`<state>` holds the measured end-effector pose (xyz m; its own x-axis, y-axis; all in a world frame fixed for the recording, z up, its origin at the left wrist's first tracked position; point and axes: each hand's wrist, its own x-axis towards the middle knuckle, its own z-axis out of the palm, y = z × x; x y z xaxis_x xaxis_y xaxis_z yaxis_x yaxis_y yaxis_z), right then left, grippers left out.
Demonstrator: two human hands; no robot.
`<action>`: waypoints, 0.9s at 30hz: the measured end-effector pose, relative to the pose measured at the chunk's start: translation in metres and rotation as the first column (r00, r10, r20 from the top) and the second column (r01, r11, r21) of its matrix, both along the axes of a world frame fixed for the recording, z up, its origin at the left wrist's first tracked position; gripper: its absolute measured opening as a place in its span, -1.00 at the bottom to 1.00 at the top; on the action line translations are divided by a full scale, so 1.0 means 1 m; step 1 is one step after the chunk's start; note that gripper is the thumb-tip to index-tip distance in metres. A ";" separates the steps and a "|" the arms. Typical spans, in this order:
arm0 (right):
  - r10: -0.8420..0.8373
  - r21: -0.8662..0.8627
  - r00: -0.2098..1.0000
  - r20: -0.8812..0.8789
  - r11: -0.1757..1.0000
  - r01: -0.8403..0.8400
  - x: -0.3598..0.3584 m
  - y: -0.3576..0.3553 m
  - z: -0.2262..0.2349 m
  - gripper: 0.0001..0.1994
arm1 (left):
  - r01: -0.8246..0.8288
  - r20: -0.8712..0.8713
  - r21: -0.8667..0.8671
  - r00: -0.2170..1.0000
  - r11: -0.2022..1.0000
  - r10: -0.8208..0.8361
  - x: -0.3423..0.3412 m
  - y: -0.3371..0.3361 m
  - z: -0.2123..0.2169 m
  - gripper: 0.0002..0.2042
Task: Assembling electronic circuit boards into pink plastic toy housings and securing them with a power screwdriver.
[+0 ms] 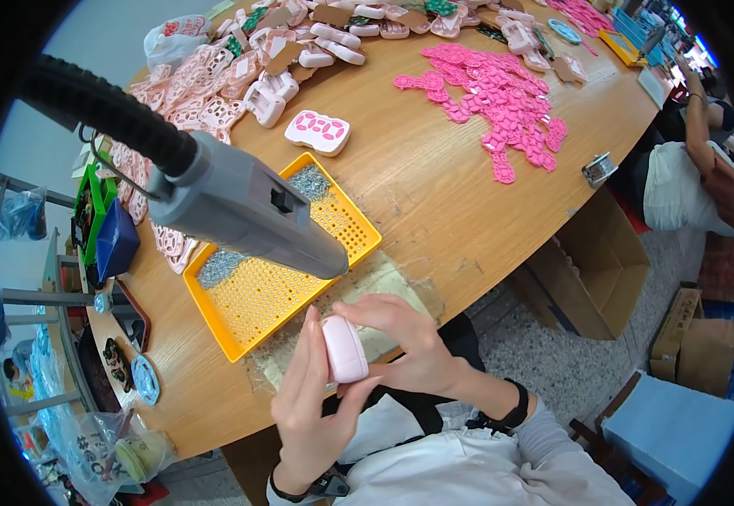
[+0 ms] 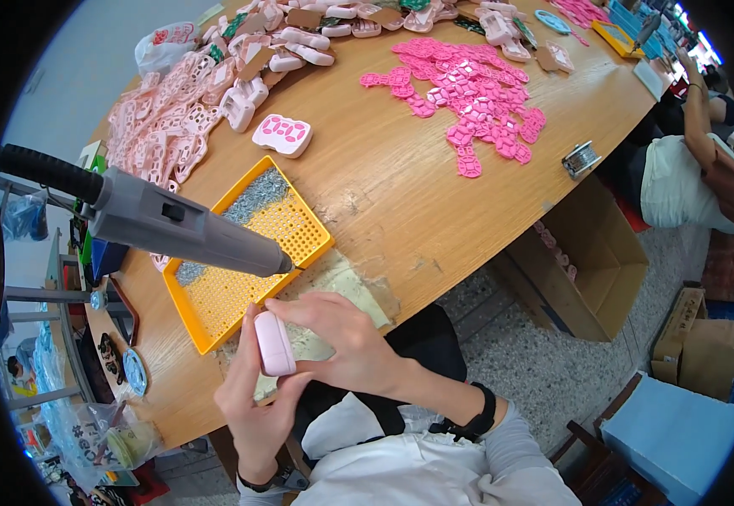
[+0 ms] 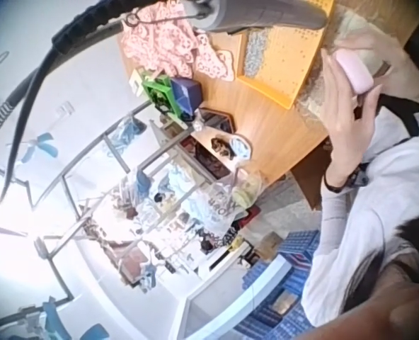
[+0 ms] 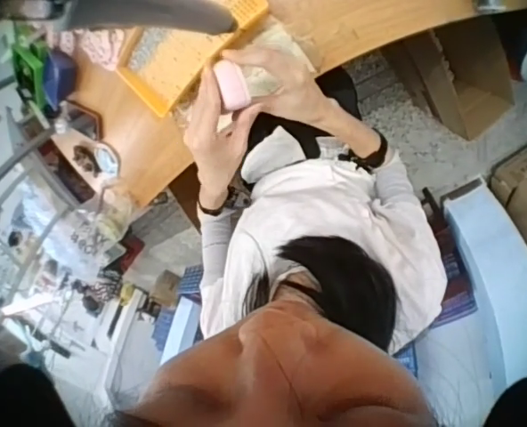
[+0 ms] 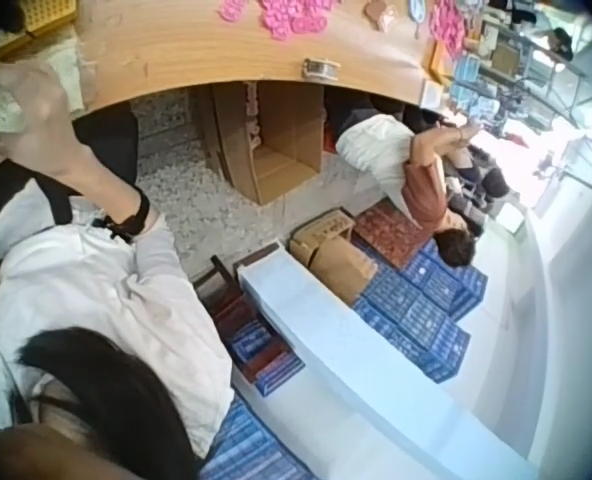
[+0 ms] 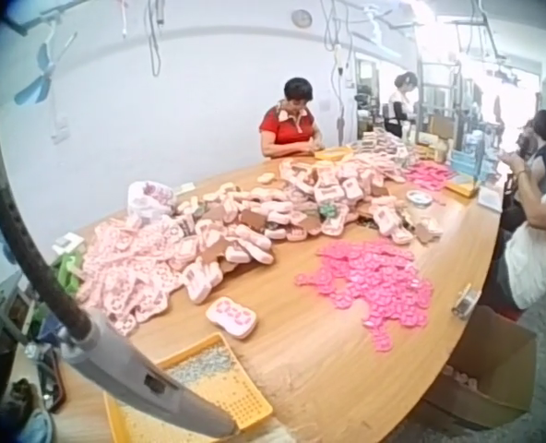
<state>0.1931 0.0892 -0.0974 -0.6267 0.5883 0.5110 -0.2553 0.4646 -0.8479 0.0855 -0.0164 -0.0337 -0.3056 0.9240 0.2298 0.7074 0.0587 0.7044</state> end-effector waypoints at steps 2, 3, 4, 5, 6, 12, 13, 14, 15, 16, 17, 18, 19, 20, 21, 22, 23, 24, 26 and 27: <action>-0.112 -0.028 0.994 -0.012 0.993 0.112 -0.004 -0.008 -0.002 -0.33 | -0.047 -0.031 0.002 0.998 0.999 0.047 0.006 0.002 -0.007 -0.30; -0.108 -0.028 0.994 -0.013 0.994 0.108 -0.006 -0.010 -0.002 -0.33 | -0.064 -0.097 0.042 0.993 0.997 0.068 0.006 0.004 -0.011 -0.31; -0.142 -0.014 0.990 0.008 0.990 0.142 -0.008 -0.012 -0.002 -0.34 | -0.078 -0.162 0.083 0.983 0.993 0.091 0.006 0.005 -0.015 -0.32; -0.176 0.002 0.984 0.028 0.984 0.176 -0.009 -0.014 -0.002 -0.34 | -0.082 -0.162 0.082 0.982 0.993 0.094 0.005 0.005 -0.017 -0.32; -0.173 0.002 0.985 0.027 0.985 0.173 -0.010 -0.015 -0.001 -0.34 | -0.086 -0.161 0.091 0.982 0.992 0.100 0.005 0.004 -0.019 -0.34; -0.140 -0.138 0.989 0.054 0.980 0.146 -0.011 -0.022 0.000 -0.35 | -0.075 -0.129 0.112 0.988 0.991 0.090 0.000 0.003 -0.022 -0.40; -0.055 -0.227 0.996 0.070 0.971 0.070 -0.010 -0.021 0.003 -0.39 | -0.076 -0.110 0.117 0.990 0.990 0.089 -0.001 0.003 -0.022 -0.41; 0.030 -0.316 0.996 0.078 0.949 -0.004 -0.008 -0.020 0.004 -0.43 | -0.077 -0.110 0.117 0.990 0.990 0.090 -0.004 0.001 -0.022 -0.41; 0.031 -0.316 0.996 0.079 0.949 -0.005 -0.005 -0.017 0.003 -0.43 | -0.064 -0.082 0.132 0.994 0.989 0.075 -0.008 -0.002 -0.024 -0.42; 0.145 -0.373 0.988 0.045 0.920 -0.118 -0.001 -0.012 0.003 -0.48 | -0.054 -0.057 0.148 0.996 0.987 0.063 -0.010 -0.005 -0.024 -0.42; 0.255 -0.424 0.967 0.004 0.876 -0.229 0.001 -0.008 0.003 -0.53 | -0.059 -0.057 0.148 0.996 0.987 0.068 -0.010 -0.007 -0.025 -0.42; 0.260 -0.425 0.966 0.004 0.875 -0.234 -0.002 -0.006 -0.004 -0.53 | -0.026 -0.028 0.178 0.999 0.984 0.032 -0.010 -0.009 -0.025 -0.42; 0.282 -0.455 0.945 -0.167 0.828 -0.327 -0.006 -0.004 -0.010 -0.60 | 0.012 0.002 0.211 1.000 0.978 -0.012 -0.010 -0.010 -0.025 -0.41; 0.287 -0.467 0.898 -0.335 0.777 -0.422 -0.009 -0.003 -0.013 -0.67 | 0.012 0.005 0.212 1.000 0.977 -0.014 -0.005 -0.013 -0.024 -0.41; 0.239 -0.553 0.865 -0.441 0.687 -0.472 -0.011 -0.006 -0.013 -0.69 | 0.031 0.058 0.185 0.997 0.982 -0.042 0.003 -0.018 -0.024 -0.40; 0.242 -0.553 0.864 -0.442 0.685 -0.474 -0.013 -0.006 -0.012 -0.69 | 0.046 0.108 0.158 0.992 0.986 -0.064 0.007 -0.020 -0.024 -0.39; 0.296 -0.551 0.810 -0.506 0.611 -0.568 -0.015 -0.004 -0.011 -0.69 | 0.054 0.048 0.232 0.997 0.971 -0.067 0.008 -0.019 -0.026 -0.38; 0.341 -0.540 0.748 -0.570 0.531 -0.653 -0.018 -0.002 -0.010 -0.68 | 0.053 0.048 0.232 0.997 0.971 -0.066 0.008 -0.019 -0.025 -0.38; 0.333 -0.533 0.732 -0.595 0.518 -0.669 -0.019 0.001 0.007 -0.62 | 0.055 0.113 0.294 0.989 0.954 -0.091 0.009 -0.021 -0.020 -0.42; 0.425 -0.573 0.730 -0.535 0.453 -0.683 -0.013 0.007 0.014 -0.60 | 0.046 0.111 0.291 0.990 0.956 -0.081 0.008 -0.022 -0.019 -0.42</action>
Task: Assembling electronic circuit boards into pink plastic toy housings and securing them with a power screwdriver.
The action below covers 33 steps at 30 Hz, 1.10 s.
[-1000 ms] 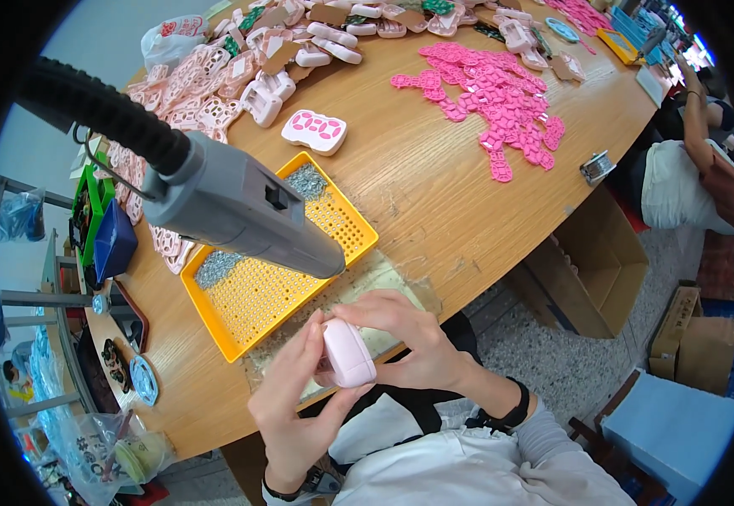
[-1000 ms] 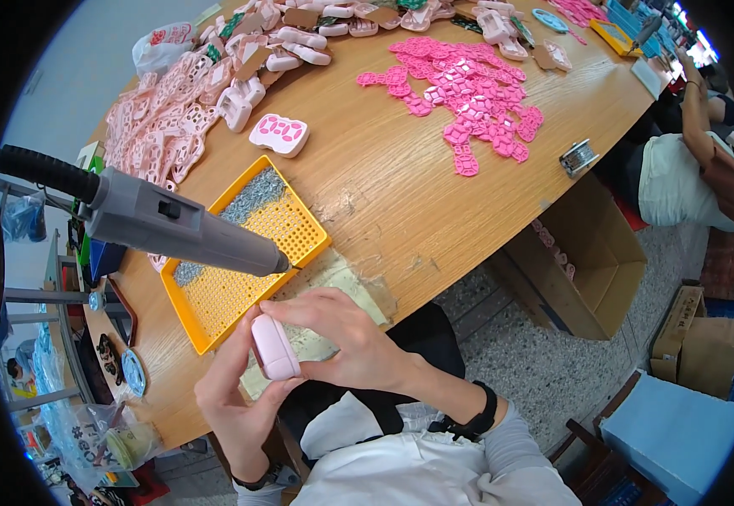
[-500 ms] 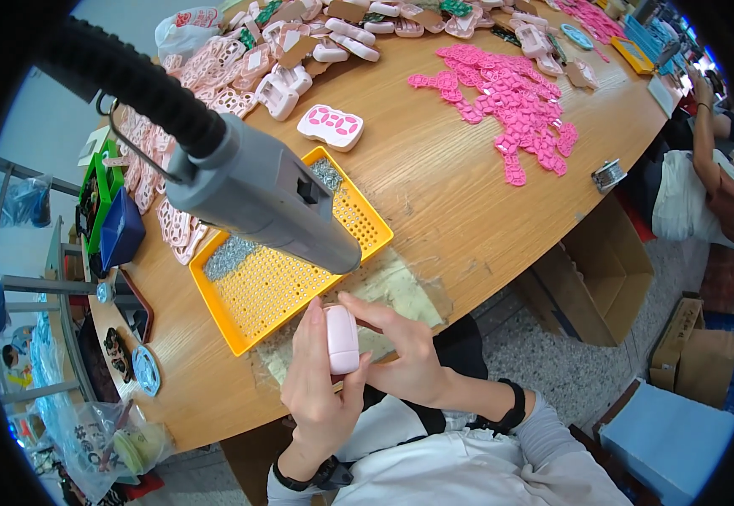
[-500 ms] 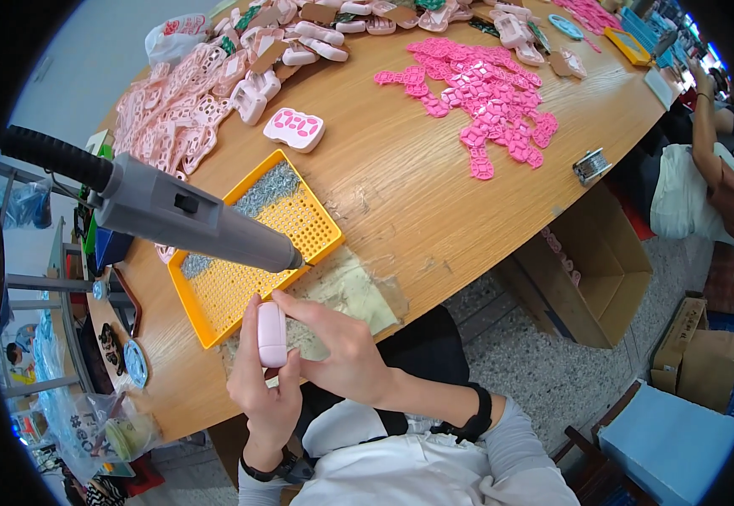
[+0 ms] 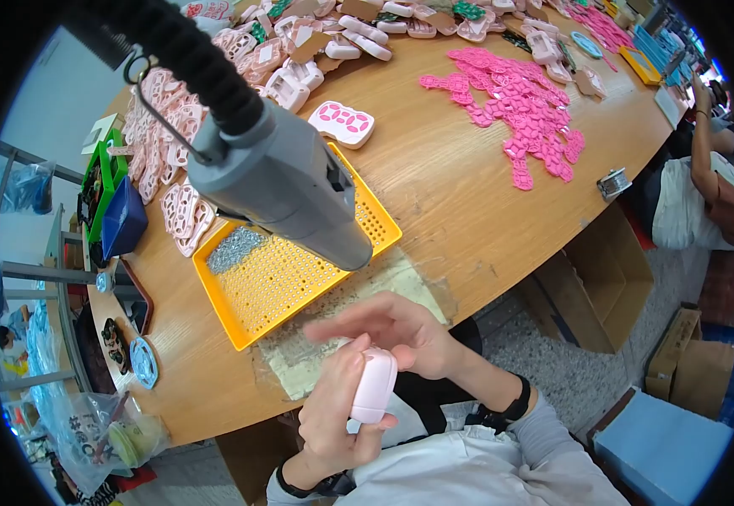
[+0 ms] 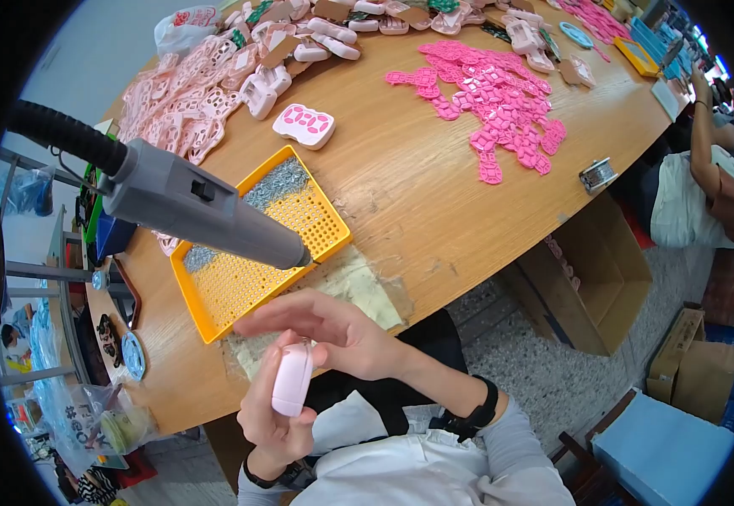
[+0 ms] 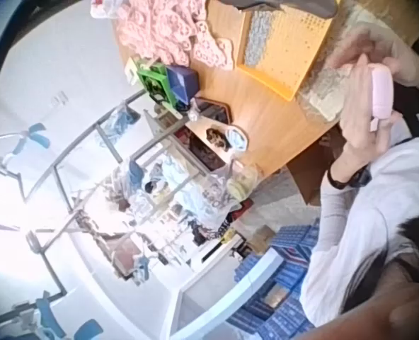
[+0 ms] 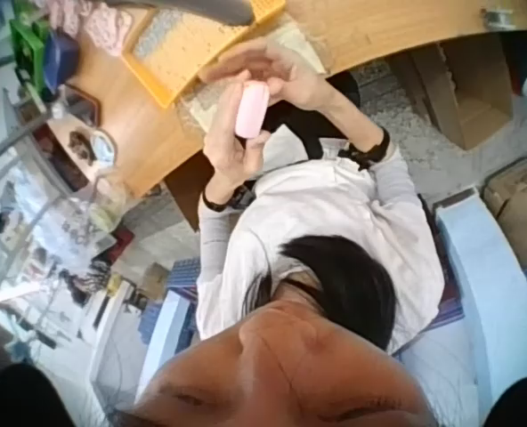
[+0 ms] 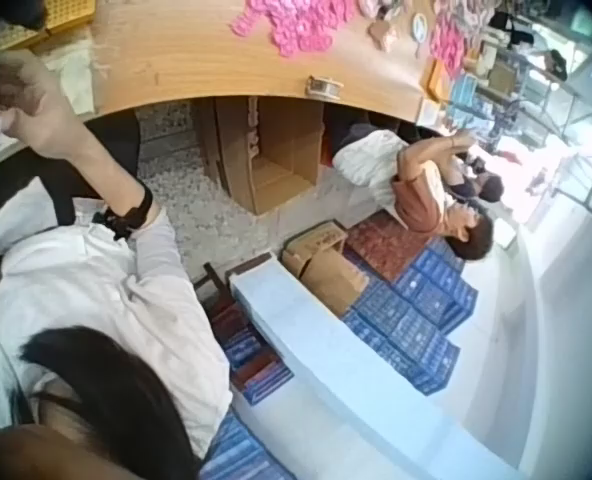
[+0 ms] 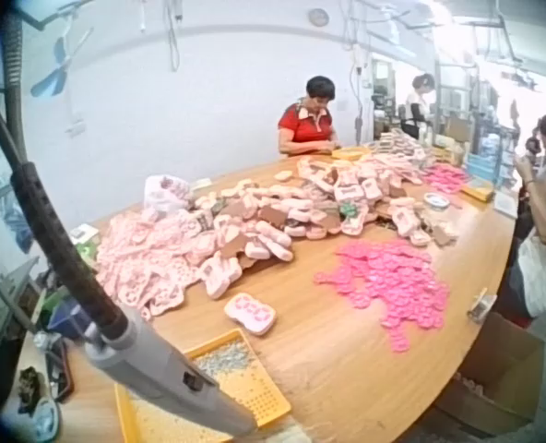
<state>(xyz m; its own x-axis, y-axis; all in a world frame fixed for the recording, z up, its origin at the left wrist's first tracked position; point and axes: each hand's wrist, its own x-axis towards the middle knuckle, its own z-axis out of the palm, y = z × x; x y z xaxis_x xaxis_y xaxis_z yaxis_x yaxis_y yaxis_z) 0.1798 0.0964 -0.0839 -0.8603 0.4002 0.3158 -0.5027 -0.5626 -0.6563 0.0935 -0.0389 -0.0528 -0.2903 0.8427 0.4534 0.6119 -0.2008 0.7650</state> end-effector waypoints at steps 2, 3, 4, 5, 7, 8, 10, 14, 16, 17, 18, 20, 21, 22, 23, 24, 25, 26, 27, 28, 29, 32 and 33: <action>-0.038 0.215 0.999 0.024 0.976 0.032 0.003 0.004 0.000 -0.53 | 0.015 -0.007 -0.017 1.000 1.000 -0.015 0.001 0.002 0.000 -0.46; -0.040 0.217 0.999 0.026 0.976 0.033 0.004 0.004 -0.001 -0.53 | 0.017 -0.005 -0.015 1.000 1.000 -0.017 0.001 0.002 -0.001 -0.46; -0.013 0.190 1.000 0.015 0.982 0.010 0.006 0.001 -0.002 -0.54 | 0.028 0.016 -0.007 0.999 1.000 -0.028 0.001 -0.001 -0.002 -0.47; 0.013 0.164 1.000 0.002 0.986 -0.013 0.007 -0.001 -0.001 -0.55 | 0.039 0.037 0.001 0.999 0.999 -0.039 0.001 -0.003 -0.002 -0.48; -0.014 0.163 1.000 0.020 0.987 0.011 0.008 -0.004 -0.001 -0.58 | 0.061 0.035 0.009 0.997 0.998 -0.061 -0.002 -0.004 -0.004 -0.47; -0.027 0.179 0.999 -0.020 0.983 0.030 0.008 -0.004 -0.005 -0.59 | 0.083 0.033 0.016 0.996 0.996 -0.084 -0.004 -0.005 -0.004 -0.46; -0.039 0.196 0.998 -0.056 0.979 0.050 0.009 -0.005 -0.007 -0.61 | 0.092 0.065 0.025 0.994 0.995 -0.094 -0.006 -0.001 -0.006 -0.45; -0.120 0.141 0.989 0.089 0.984 0.106 0.015 -0.010 0.005 -0.63 | 0.123 0.073 -0.008 0.990 0.992 -0.122 -0.012 0.000 -0.014 -0.46; -0.168 0.131 0.969 0.181 0.981 0.145 0.016 -0.012 0.007 -0.60 | 0.100 0.140 0.026 0.985 0.995 -0.103 -0.011 -0.001 -0.019 -0.47; -0.160 0.135 0.970 0.181 0.981 0.137 0.015 -0.010 0.010 -0.60 | 0.082 0.209 0.059 0.973 0.995 -0.093 -0.012 -0.001 -0.024 -0.47; -0.198 0.298 0.963 0.183 0.945 0.137 0.015 -0.008 0.014 -0.59 | 0.006 0.210 0.040 0.977 0.999 -0.015 -0.005 -0.002 -0.030 -0.35; -0.197 0.500 0.967 0.162 0.861 0.092 0.015 -0.002 0.013 -0.54 | -0.032 0.232 0.076 0.973 0.997 0.013 -0.001 0.003 -0.036 -0.36; -0.189 0.500 0.968 0.163 0.862 0.084 0.012 -0.005 0.015 -0.54 | -0.065 0.251 0.109 0.967 0.992 0.036 -0.002 0.005 -0.037 -0.37; -0.218 0.422 0.953 0.212 0.900 0.112 0.010 -0.009 0.021 -0.55 | -0.068 0.254 0.113 0.967 0.991 0.038 -0.003 0.007 -0.037 -0.37; -0.242 0.341 0.934 0.262 0.929 0.145 0.009 -0.014 0.025 -0.56 | -0.058 0.239 0.154 0.971 0.986 0.020 -0.005 0.009 -0.037 -0.39; -0.239 0.343 0.935 0.263 0.929 0.142 0.007 -0.018 0.024 -0.56 | -0.048 0.223 0.194 0.975 0.980 0.003 -0.007 0.011 -0.036 -0.42; -0.283 0.358 0.936 0.207 0.913 0.197 0.005 -0.024 0.020 -0.58 | -0.055 0.224 0.194 0.974 0.980 0.010 -0.008 0.011 -0.036 -0.42; -0.326 0.370 0.933 0.150 0.894 0.253 0.003 -0.027 0.018 -0.59 | -0.086 0.129 0.257 0.990 0.963 0.054 -0.008 0.011 -0.035 -0.50; -0.320 0.370 0.935 0.151 0.896 0.247 0.003 -0.029 0.018 -0.59 | -0.110 0.035 0.322 0.994 0.941 0.104 -0.009 0.012 -0.034 -0.58; -0.320 0.364 0.938 0.130 0.896 0.255 0.002 -0.029 0.019 -0.61 | -0.183 0.104 0.388 0.982 0.903 0.155 -0.004 0.017 -0.033 -0.63; -0.320 0.359 0.941 0.109 0.896 0.263 0.003 -0.030 0.019 -0.63 | -0.186 0.106 0.388 0.982 0.903 0.156 -0.005 0.013 -0.029 -0.63; -0.283 0.281 0.955 0.094 0.927 0.247 0.002 -0.032 0.027 -0.62 | -0.028 0.056 0.135 0.998 0.990 0.020 -0.013 -0.001 -0.013 -0.62; -0.253 0.257 0.964 0.080 0.940 0.225 0.003 -0.032 0.028 -0.62 | -0.032 0.055 0.133 0.998 0.991 0.025 -0.012 -0.001 -0.012 -0.62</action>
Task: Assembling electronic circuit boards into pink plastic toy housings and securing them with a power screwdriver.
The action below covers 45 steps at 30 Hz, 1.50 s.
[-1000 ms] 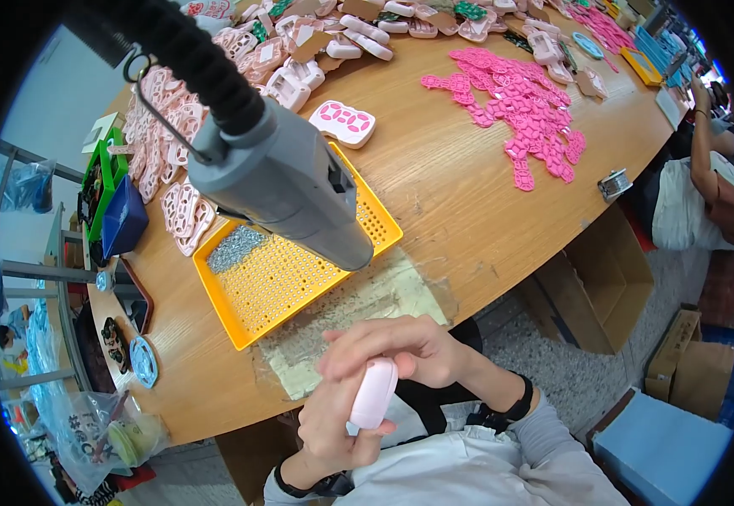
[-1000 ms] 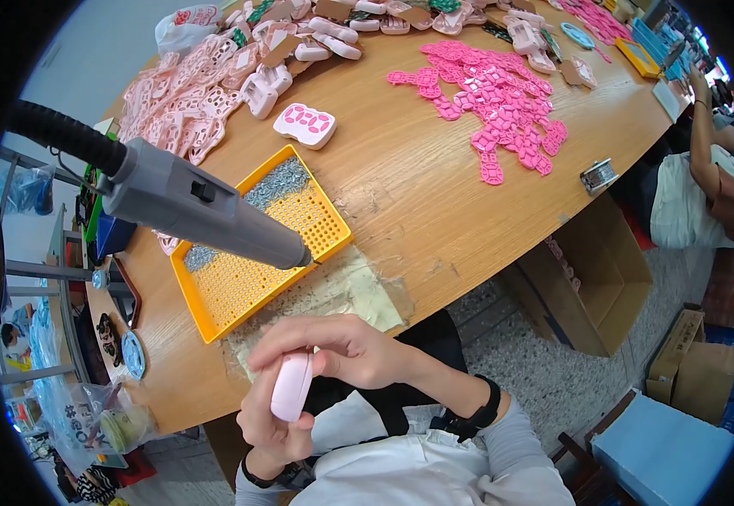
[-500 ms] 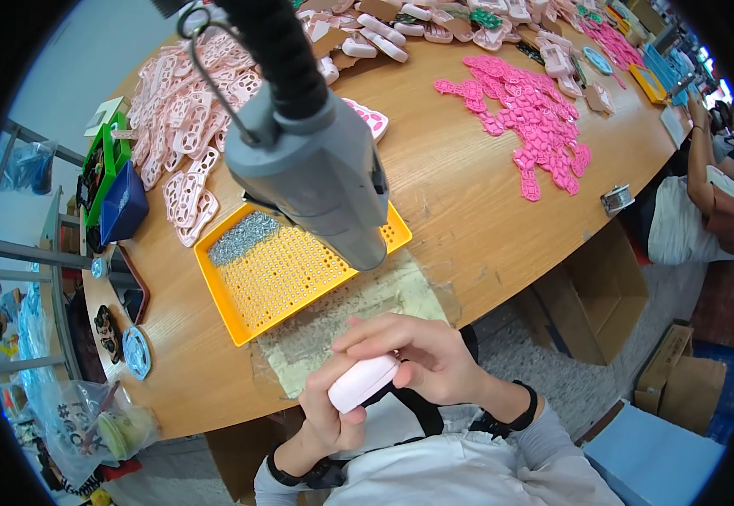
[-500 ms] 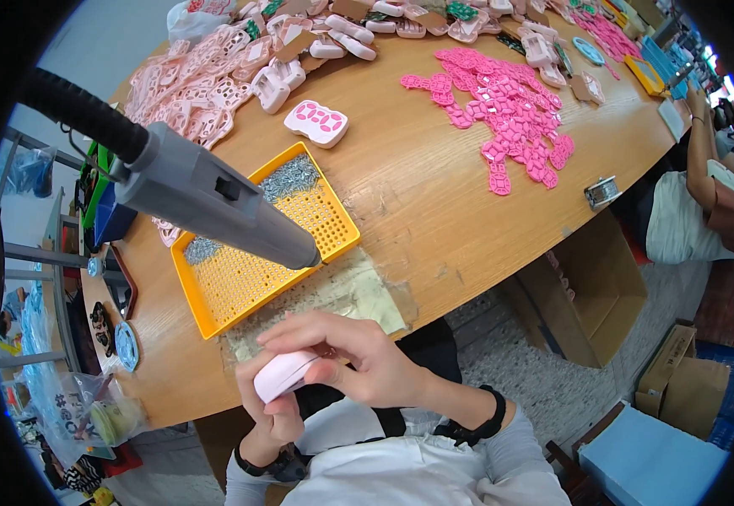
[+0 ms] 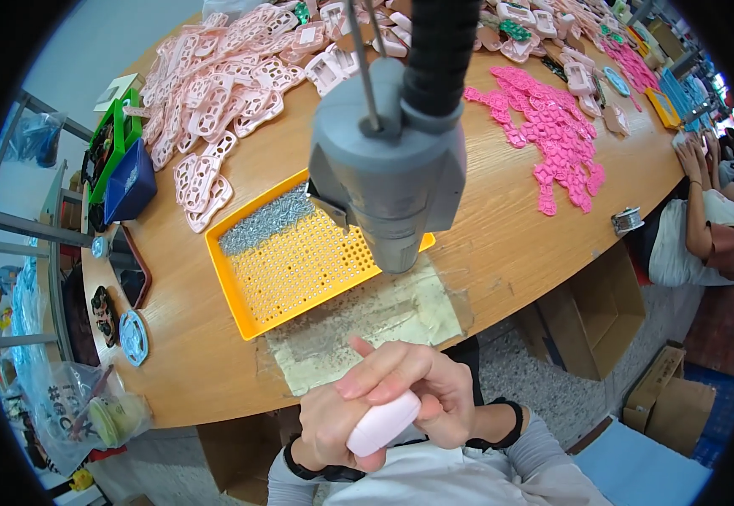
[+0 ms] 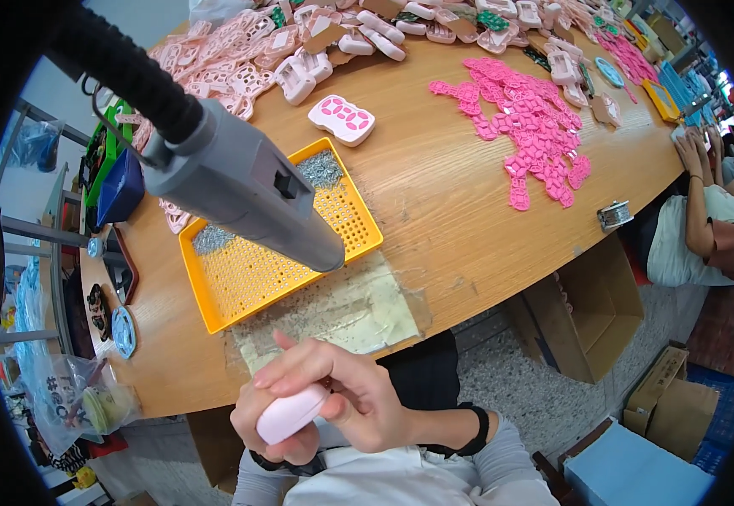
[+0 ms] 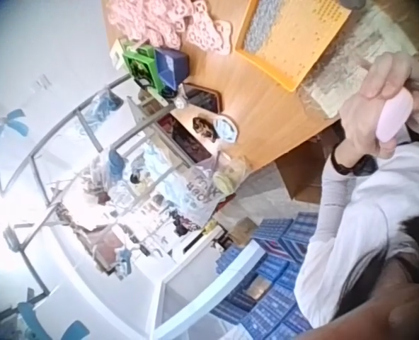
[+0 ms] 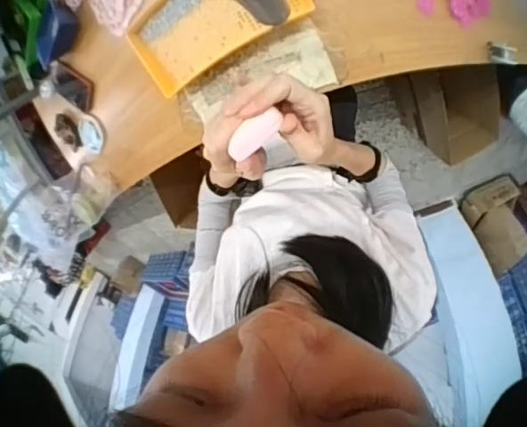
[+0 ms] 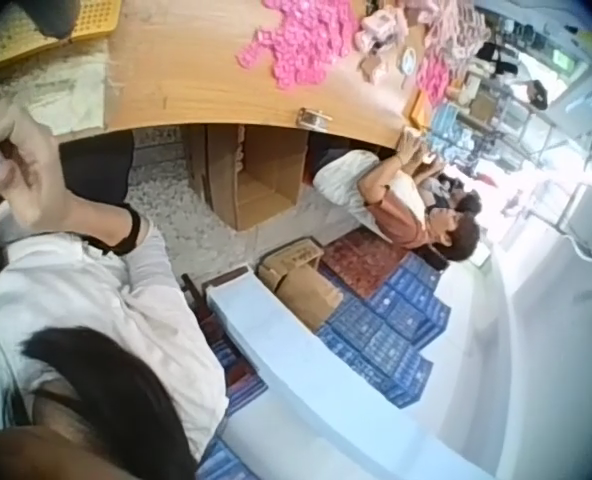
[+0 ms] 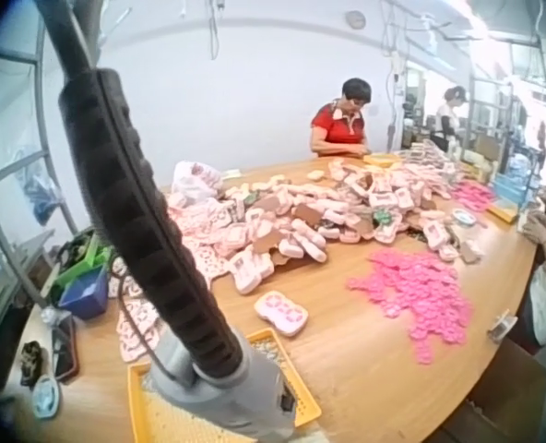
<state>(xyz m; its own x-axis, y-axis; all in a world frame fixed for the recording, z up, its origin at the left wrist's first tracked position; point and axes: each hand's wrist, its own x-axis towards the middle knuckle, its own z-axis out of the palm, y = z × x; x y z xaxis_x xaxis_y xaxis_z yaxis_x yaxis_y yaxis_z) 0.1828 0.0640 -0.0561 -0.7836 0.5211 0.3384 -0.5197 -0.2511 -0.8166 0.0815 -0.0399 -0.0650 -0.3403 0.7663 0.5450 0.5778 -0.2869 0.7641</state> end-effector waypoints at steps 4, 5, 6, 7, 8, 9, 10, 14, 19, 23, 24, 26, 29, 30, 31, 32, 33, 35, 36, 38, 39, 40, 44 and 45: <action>0.011 0.005 1.000 -0.010 1.000 -0.011 0.003 0.000 -0.002 -0.62 | -0.022 0.083 0.046 0.996 0.999 0.018 0.009 0.003 -0.004 -0.60; 0.013 0.003 1.000 -0.010 1.000 -0.013 0.002 -0.001 -0.004 -0.62 | -0.051 0.104 0.073 0.994 0.996 0.044 0.010 0.003 -0.006 -0.60; -0.051 -0.029 0.998 0.040 0.998 0.052 0.000 -0.002 -0.006 -0.63 | -0.054 0.104 0.072 0.994 0.996 0.047 0.011 0.003 -0.012 -0.60; -0.113 -0.058 0.989 0.093 0.991 0.118 -0.002 -0.003 -0.009 -0.64 | -0.129 0.091 -0.001 0.988 0.992 0.128 0.010 0.008 -0.014 -0.55; -0.151 -0.063 0.977 0.154 0.985 0.162 -0.007 0.001 -0.013 -0.66 | -0.203 0.071 -0.072 0.975 0.976 0.208 0.010 0.013 -0.012 -0.50; -0.160 -0.049 0.953 0.256 0.983 0.179 -0.009 0.005 -0.012 -0.71 | -0.139 0.258 -0.157 0.950 0.978 0.177 0.006 0.018 -0.009 -0.54; -0.175 -0.032 0.917 0.358 0.979 0.199 -0.012 0.010 -0.013 -0.74 | -0.083 0.443 -0.189 0.882 0.979 0.160 0.004 0.023 -0.013 -0.58; -0.119 0.004 0.917 0.380 0.992 0.127 -0.016 0.017 -0.039 -0.69 | -0.084 0.667 -0.245 0.709 0.966 0.230 0.000 0.036 -0.018 -0.66; -0.208 0.198 0.910 0.359 0.970 0.143 -0.012 0.016 -0.034 -0.70 | -0.093 0.779 -0.219 0.583 0.971 0.232 0.001 0.032 -0.018 -0.68; -0.121 0.053 0.931 0.344 0.993 0.109 -0.003 0.016 -0.039 -0.82 | -0.027 0.772 -0.231 0.604 0.973 0.200 0.000 0.029 -0.009 -0.70; -0.125 0.139 0.946 0.300 0.986 0.086 -0.001 0.019 -0.042 -0.85 | 0.000 0.768 -0.227 0.615 0.974 0.179 0.000 0.029 -0.005 -0.71; -0.134 0.238 0.957 0.257 0.969 0.071 0.001 0.025 -0.046 -0.84 | 0.059 0.785 -0.240 0.599 0.969 0.158 -0.003 0.026 -0.003 -0.72; -0.101 0.331 0.974 0.202 0.943 0.030 0.002 0.030 -0.050 -0.84 | 0.148 0.821 -0.246 0.557 0.958 0.125 -0.006 0.021 0.000 -0.73; -0.068 0.328 0.979 0.191 0.945 0.001 0.002 0.030 -0.050 -0.84 | 0.180 0.839 -0.239 0.533 0.954 0.110 -0.006 0.020 0.002 -0.73; -0.063 0.328 0.979 0.193 0.945 -0.004 0.002 0.030 -0.050 -0.84 | 0.176 0.840 -0.239 0.531 0.955 0.113 -0.006 0.019 0.002 -0.73; -0.028 0.221 0.981 0.194 0.975 -0.016 0.001 0.029 -0.050 -0.83 | 0.197 0.852 -0.236 0.513 0.952 0.105 -0.006 0.018 0.003 -0.73; 0.007 0.111 0.981 0.192 0.993 -0.029 0.001 0.028 -0.049 -0.83 | 0.217 0.863 -0.233 0.495 0.948 0.098 -0.006 0.017 0.004 -0.72; -0.002 0.054 0.981 0.195 0.999 -0.008 0.002 0.025 -0.044 -0.81 | 0.231 0.893 -0.215 0.439 0.949 0.095 -0.006 0.018 0.012 -0.70; -0.015 -0.004 0.980 0.196 1.000 0.016 0.002 0.024 -0.043 -0.80 | 0.247 0.919 -0.198 0.383 0.949 0.091 -0.006 0.019 0.014 -0.68; -0.018 -0.030 0.980 0.199 0.999 0.024 -0.003 0.023 -0.042 -0.78 | 0.214 0.942 -0.193 0.313 0.958 0.120 -0.004 0.021 0.014 -0.66; -0.022 -0.056 0.979 0.202 0.998 0.034 -0.006 0.023 -0.041 -0.75 | 0.181 0.960 -0.190 0.241 0.965 0.144 -0.004 0.022 0.014 -0.63; -0.023 -0.055 0.979 0.204 0.998 0.035 -0.009 0.023 -0.041 -0.75 | 0.182 0.960 -0.189 0.239 0.965 0.143 -0.006 0.023 0.012 -0.63; -0.013 -0.088 0.971 0.238 0.995 0.035 -0.018 0.022 -0.042 -0.68 | 0.218 0.983 -0.168 -0.037 0.961 0.180 -0.005 0.026 -0.003 -0.59; -0.051 -0.038 0.964 0.262 0.997 0.063 -0.018 0.022 -0.043 -0.68 | 0.181 0.984 -0.178 0.053 0.967 0.172 -0.003 0.025 -0.002 -0.59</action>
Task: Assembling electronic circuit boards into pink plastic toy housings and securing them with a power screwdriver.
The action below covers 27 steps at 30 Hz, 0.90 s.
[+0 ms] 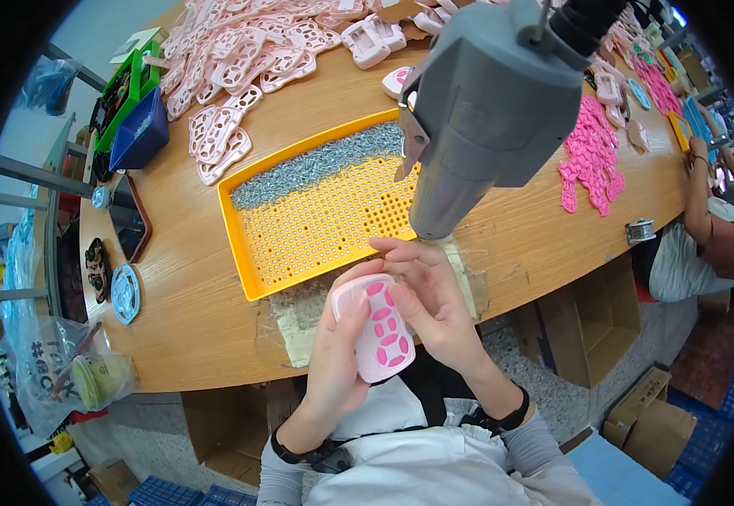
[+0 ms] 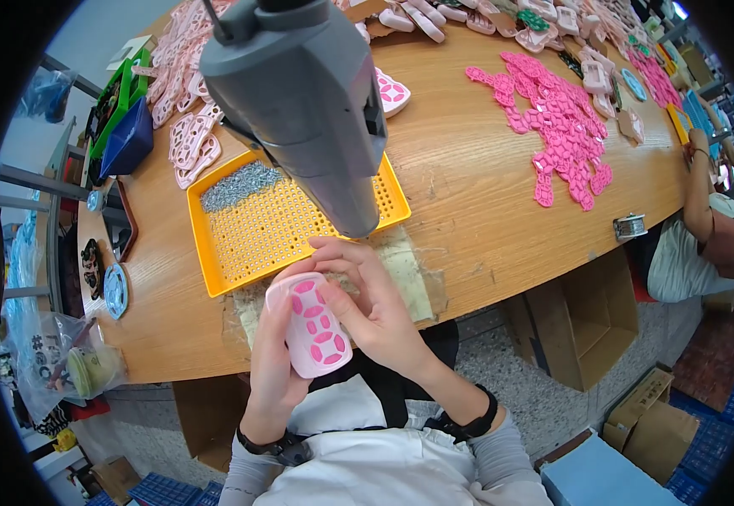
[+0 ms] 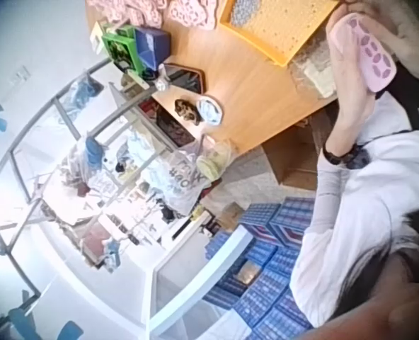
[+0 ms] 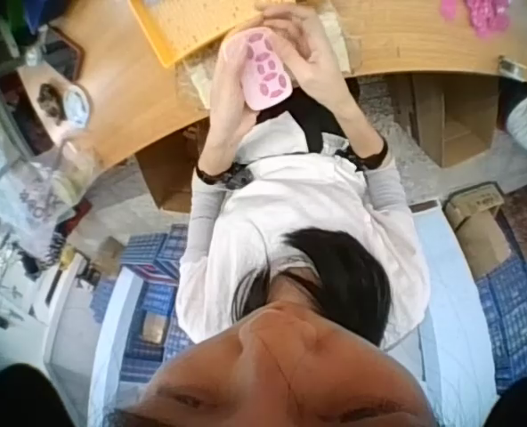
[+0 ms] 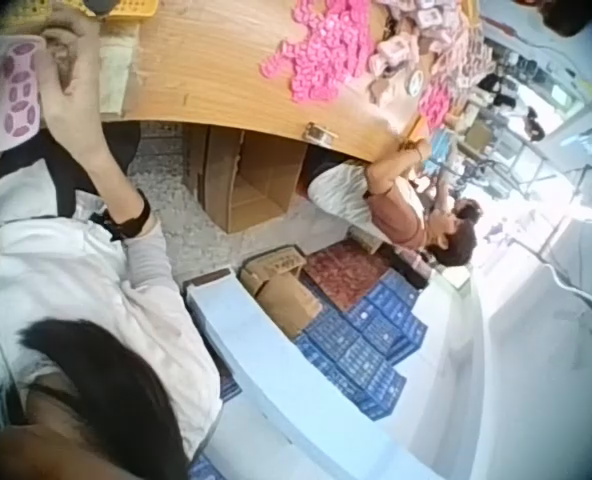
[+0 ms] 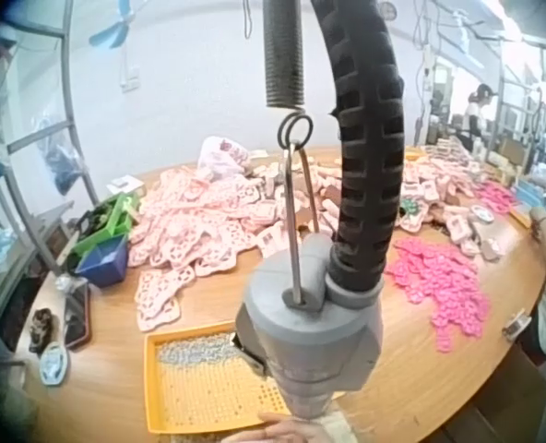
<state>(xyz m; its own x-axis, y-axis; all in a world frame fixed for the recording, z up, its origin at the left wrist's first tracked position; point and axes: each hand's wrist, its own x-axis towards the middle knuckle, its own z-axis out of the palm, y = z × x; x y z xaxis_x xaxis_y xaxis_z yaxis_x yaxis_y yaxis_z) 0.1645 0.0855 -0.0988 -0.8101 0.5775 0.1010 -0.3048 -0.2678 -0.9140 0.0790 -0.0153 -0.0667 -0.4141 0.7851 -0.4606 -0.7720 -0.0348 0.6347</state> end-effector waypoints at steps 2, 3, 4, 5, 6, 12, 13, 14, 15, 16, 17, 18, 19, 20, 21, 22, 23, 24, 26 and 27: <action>-0.025 0.053 0.999 0.026 0.998 0.024 0.001 -0.001 0.000 -0.67 | -0.023 -0.094 0.013 0.995 1.000 0.024 0.003 -0.006 -0.001 -0.59; -0.023 0.112 0.999 -0.039 0.993 0.028 0.003 -0.002 0.000 -0.67 | 0.026 -0.274 0.115 0.962 0.993 0.006 0.004 -0.010 -0.006 -0.60; -0.020 0.169 0.994 -0.104 0.985 0.038 0.004 -0.004 -0.001 -0.66 | 0.094 -0.444 0.204 0.896 0.974 0.007 0.005 -0.013 -0.009 -0.60; -0.019 0.171 0.994 -0.104 0.985 0.037 0.004 -0.005 -0.003 -0.66 | 0.093 -0.444 0.206 0.896 0.974 0.008 0.005 -0.014 -0.008 -0.60; -0.026 0.231 0.991 -0.135 0.971 0.057 0.004 -0.006 -0.004 -0.64 | 0.167 -0.589 0.281 0.807 0.945 0.032 0.004 -0.015 -0.008 -0.58; -0.201 0.334 0.944 -0.263 0.899 0.285 -0.003 -0.015 -0.001 -0.53 | 0.236 -0.754 0.452 0.616 0.860 0.227 0.010 -0.012 -0.005 -0.47; -0.198 0.337 0.944 -0.264 0.898 0.282 -0.003 -0.015 -0.002 -0.53 | 0.234 -0.753 0.455 0.616 0.859 0.231 0.012 -0.011 -0.006 -0.47; -0.221 0.423 0.948 -0.229 0.855 0.302 -0.002 -0.014 -0.002 -0.57 | 0.218 -0.713 0.477 0.663 0.852 0.230 0.013 -0.010 -0.007 -0.46; -0.248 0.505 0.949 -0.197 0.804 0.315 -0.002 -0.015 -0.003 -0.60 | 0.199 -0.669 0.498 0.707 0.844 0.228 0.013 -0.010 -0.008 -0.44; -0.247 0.508 0.949 -0.198 0.802 0.314 -0.002 -0.015 -0.003 -0.60 | 0.199 -0.668 0.501 0.707 0.842 0.230 0.010 -0.009 -0.011 -0.44; -0.247 0.515 0.952 -0.182 0.800 0.306 -0.002 -0.015 -0.005 -0.61 | 0.238 -0.748 0.447 0.628 0.862 0.215 0.006 -0.009 -0.015 -0.43; -0.248 0.522 0.954 -0.166 0.799 0.298 -0.002 -0.016 -0.006 -0.62 | 0.271 -0.819 0.388 0.540 0.881 0.195 0.004 -0.009 -0.019 -0.41; -0.244 0.522 0.955 -0.168 0.800 0.296 -0.002 -0.017 -0.007 -0.62 | 0.268 -0.820 0.388 0.538 0.882 0.197 0.004 -0.009 -0.021 -0.41; -0.229 0.525 0.963 -0.142 0.808 0.269 -0.002 -0.018 -0.008 -0.62 | 0.199 -0.790 0.395 0.571 0.897 0.221 0.005 -0.009 -0.022 -0.43; -0.213 0.527 0.970 -0.116 0.815 0.242 -0.001 -0.020 -0.009 -0.61 | 0.130 -0.760 0.397 0.602 0.909 0.246 0.007 -0.008 -0.023 -0.45; -0.213 0.527 0.970 -0.115 0.815 0.241 -0.002 -0.021 -0.007 -0.61 | 0.129 -0.759 0.397 0.603 0.909 0.246 0.008 -0.007 -0.021 -0.45; -0.136 0.406 0.978 -0.158 0.894 0.190 -0.004 -0.022 -0.004 -0.61 | 0.060 -0.701 0.329 0.684 0.942 0.201 0.010 -0.005 -0.016 -0.43; -0.065 0.280 0.975 -0.211 0.952 0.124 -0.004 -0.023 0.001 -0.60 | 0.000 -0.631 0.251 0.758 0.968 0.164 0.010 -0.004 -0.012 -0.40; 0.016 0.108 0.979 -0.202 0.994 0.006 -0.002 -0.017 0.010 -0.59 | -0.025 -0.551 0.266 0.816 0.964 0.173 0.004 -0.002 -0.008 -0.42; 0.096 -0.065 0.974 -0.206 0.992 -0.112 -0.002 -0.014 0.014 -0.59 | -0.049 -0.466 0.281 0.866 0.958 0.181 0.002 -0.002 -0.007 -0.44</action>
<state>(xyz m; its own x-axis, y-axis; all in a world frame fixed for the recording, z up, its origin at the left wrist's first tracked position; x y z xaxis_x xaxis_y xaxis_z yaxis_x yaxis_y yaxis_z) 0.1629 0.0719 -0.0848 -0.8333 0.5036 0.2280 -0.4482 -0.3739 -0.8120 0.0805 -0.0170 -0.0733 -0.6261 0.7793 0.0270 -0.3514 -0.3128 0.8824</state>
